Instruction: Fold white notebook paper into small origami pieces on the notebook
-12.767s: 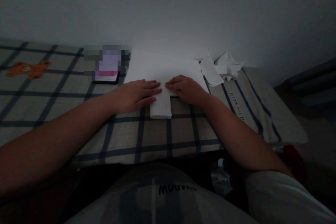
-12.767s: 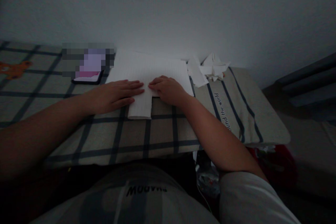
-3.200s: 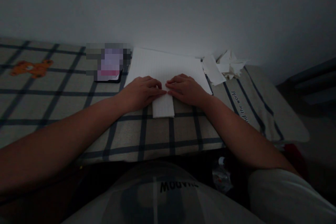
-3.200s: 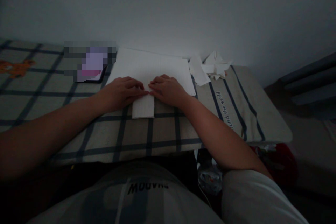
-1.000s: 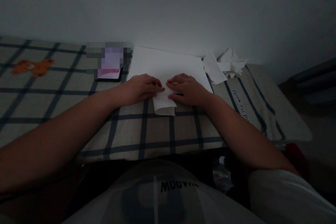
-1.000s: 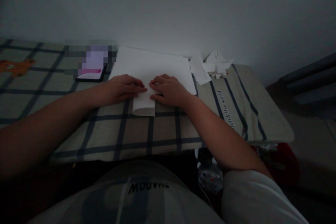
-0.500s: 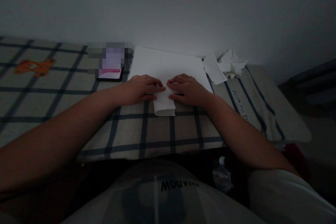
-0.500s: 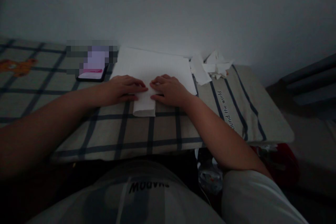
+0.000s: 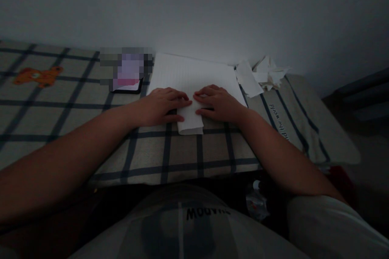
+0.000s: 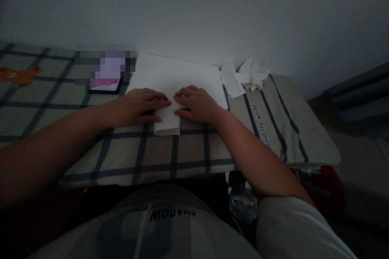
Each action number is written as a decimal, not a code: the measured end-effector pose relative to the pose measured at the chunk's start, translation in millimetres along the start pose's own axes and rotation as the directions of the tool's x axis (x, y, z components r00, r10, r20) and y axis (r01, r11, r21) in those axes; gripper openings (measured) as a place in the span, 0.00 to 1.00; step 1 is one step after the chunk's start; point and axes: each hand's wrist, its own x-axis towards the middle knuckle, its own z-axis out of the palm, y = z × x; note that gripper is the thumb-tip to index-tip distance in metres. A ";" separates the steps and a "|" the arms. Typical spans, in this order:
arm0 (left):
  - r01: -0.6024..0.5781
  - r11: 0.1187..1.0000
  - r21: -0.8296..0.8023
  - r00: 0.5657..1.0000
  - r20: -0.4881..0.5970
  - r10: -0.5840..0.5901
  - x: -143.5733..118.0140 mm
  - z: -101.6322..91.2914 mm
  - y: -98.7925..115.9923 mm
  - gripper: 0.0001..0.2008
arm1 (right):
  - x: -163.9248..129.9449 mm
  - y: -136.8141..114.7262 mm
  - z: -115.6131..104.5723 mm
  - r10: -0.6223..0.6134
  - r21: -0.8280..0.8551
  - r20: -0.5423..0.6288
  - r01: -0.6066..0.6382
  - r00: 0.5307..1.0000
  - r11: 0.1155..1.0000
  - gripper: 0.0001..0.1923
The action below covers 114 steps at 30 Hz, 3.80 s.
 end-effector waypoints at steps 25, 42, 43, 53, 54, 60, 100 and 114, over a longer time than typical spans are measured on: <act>-0.011 0.975 0.220 0.948 -0.307 0.080 -14.1 -18.7 12.3 0.19 | 2.2 14.9 -4.1 0.251 0.401 -0.354 -0.096 0.901 0.911 0.20; 0.076 0.882 0.465 0.959 -0.275 0.063 9.6 -4.8 41.8 0.22 | 15.7 -9.1 -1.7 0.521 0.915 0.010 -0.218 0.854 0.339 0.15; 0.085 0.903 0.420 0.952 -0.303 0.052 9.1 -5.9 40.5 0.23 | 15.5 -7.6 -2.2 0.519 0.914 0.011 -0.218 0.855 0.341 0.14; 0.309 0.766 -0.564 0.849 -0.199 -0.490 4.3 -20.0 29.4 0.21 | 8.3 -8.1 -20.7 0.447 0.858 -0.075 -0.171 0.892 0.484 0.12; 0.343 0.719 -0.605 0.849 -0.128 -0.512 4.9 -19.2 32.1 0.21 | 8.4 -8.2 -20.2 0.453 0.858 -0.081 -0.169 0.888 0.484 0.12; 0.389 0.567 -0.726 0.762 -0.092 -0.641 11.0 -10.4 48.0 0.19 | 14.8 -7.2 -5.6 0.545 0.931 -0.060 -0.151 0.836 0.333 0.18; 0.179 0.164 -0.970 0.674 0.000 -0.738 23.0 12.4 45.8 0.09 | 13.4 -14.1 4.0 0.563 0.948 0.125 -0.265 0.817 0.175 0.19; 0.193 0.157 -0.969 0.621 -0.003 -0.783 22.6 5.0 51.1 0.07 | 14.4 -17.5 -1.4 0.591 0.961 0.175 -0.266 0.788 0.070 0.19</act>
